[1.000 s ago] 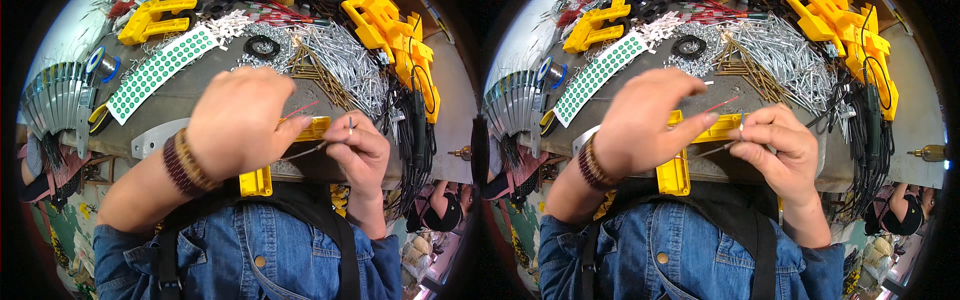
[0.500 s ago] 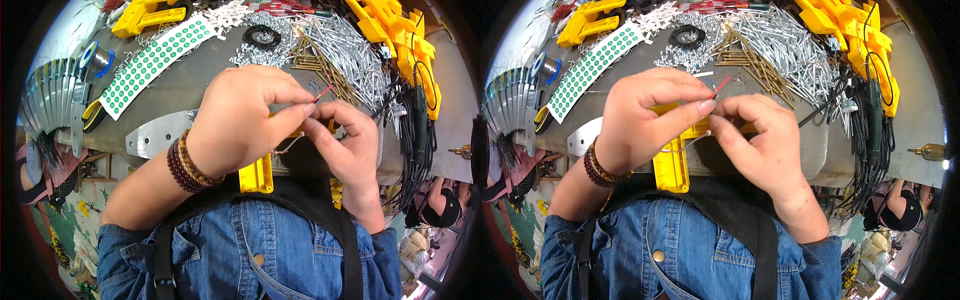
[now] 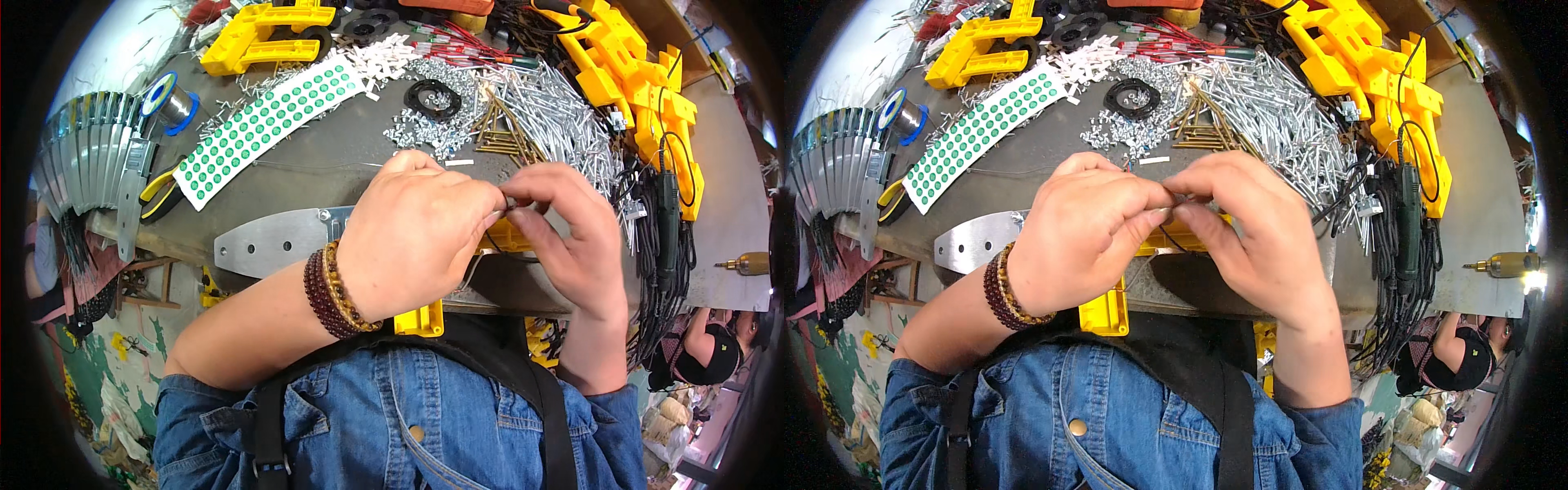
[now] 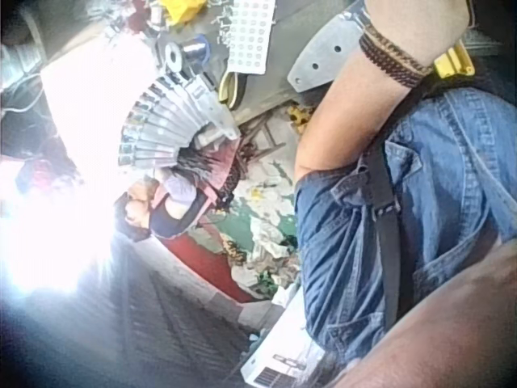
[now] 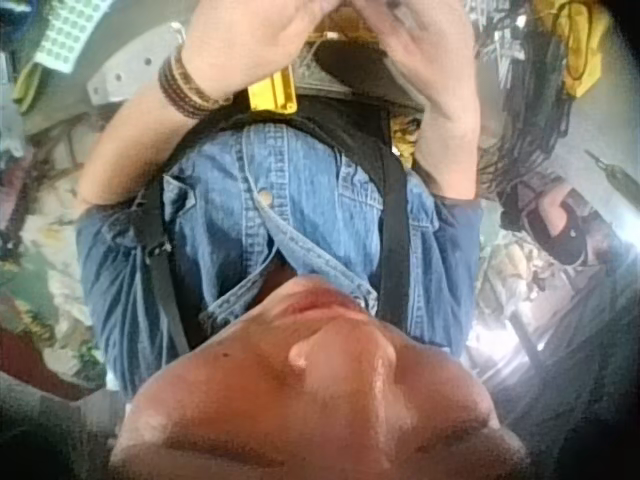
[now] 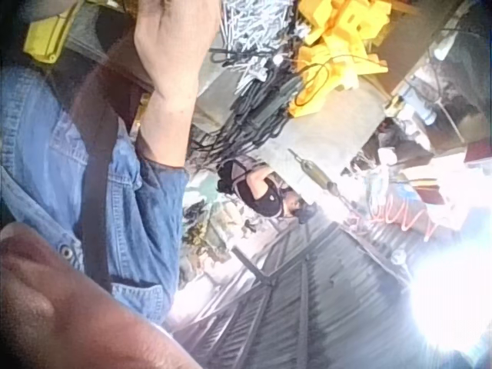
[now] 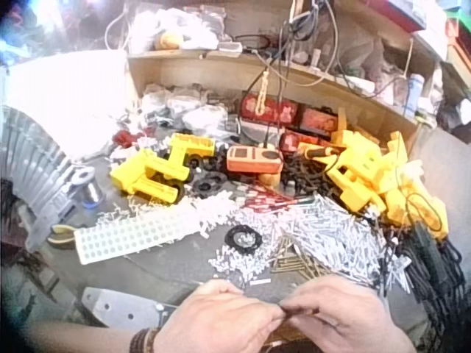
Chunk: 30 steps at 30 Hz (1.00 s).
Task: Assembling a yellow plastic housing for an electronic device, including wiring and soldering.
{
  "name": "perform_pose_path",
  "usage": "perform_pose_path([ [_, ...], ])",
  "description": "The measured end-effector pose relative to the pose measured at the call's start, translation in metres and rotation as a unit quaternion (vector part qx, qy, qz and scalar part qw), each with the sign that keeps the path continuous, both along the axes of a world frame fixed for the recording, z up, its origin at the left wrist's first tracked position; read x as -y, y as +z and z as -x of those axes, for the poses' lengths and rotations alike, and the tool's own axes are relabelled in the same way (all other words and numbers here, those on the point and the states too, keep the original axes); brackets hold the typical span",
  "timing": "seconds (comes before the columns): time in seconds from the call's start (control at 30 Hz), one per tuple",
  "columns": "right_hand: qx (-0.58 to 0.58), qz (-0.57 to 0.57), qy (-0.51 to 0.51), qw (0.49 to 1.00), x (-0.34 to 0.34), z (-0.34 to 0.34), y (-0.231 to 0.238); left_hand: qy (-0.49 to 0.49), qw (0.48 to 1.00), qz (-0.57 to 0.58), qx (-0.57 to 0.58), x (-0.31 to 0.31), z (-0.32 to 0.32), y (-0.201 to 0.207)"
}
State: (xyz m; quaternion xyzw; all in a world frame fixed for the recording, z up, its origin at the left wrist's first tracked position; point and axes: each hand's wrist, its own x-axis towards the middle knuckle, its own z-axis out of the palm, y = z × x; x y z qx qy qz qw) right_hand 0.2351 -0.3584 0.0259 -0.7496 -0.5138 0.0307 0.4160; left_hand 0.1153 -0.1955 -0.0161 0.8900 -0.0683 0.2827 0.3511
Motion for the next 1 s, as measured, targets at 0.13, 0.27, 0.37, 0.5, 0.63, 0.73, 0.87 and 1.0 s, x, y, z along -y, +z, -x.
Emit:
perform_pose_path([
  [0.13, 0.096, 0.02, 0.056, 0.994, -0.003, -0.004, -0.006, 0.017, 0.999, -0.008, 0.034, 0.002, 0.001, 0.0],
  [0.27, 0.054, 0.021, 0.032, 0.998, -0.003, -0.006, -0.014, 0.024, 0.996, -0.077, 0.022, 0.003, 0.001, 0.004],
  [0.37, -0.177, 0.057, -0.012, 0.982, -0.001, -0.009, -0.018, 0.029, 0.997, -0.073, 0.019, 0.001, 0.002, 0.002],
  [0.5, -0.086, 0.174, 0.046, 0.98, 0.045, -0.04, 0.024, 0.017, 0.999, -0.014, 0.036, 0.0, 0.001, -0.002],
  [0.63, 0.312, 0.137, 0.042, 0.939, 0.034, -0.022, 0.024, 0.011, 1.0, 0.013, 0.002, 0.002, -0.001, -0.001],
  [0.73, 0.328, 0.032, 0.125, 0.936, 0.013, -0.026, 0.006, -0.006, 1.0, 0.013, 0.002, -0.001, -0.001, 0.001],
  [0.87, 0.119, 0.109, 0.158, 0.974, 0.01, -0.024, 0.005, -0.007, 1.0, 0.002, 0.01, 0.001, 0.001, 0.0],
  [1.0, 0.057, 0.101, 0.154, 0.981, 0.011, -0.025, -0.002, -0.005, 1.0, -0.01, 0.006, -0.002, 0.001, 0.0],
])
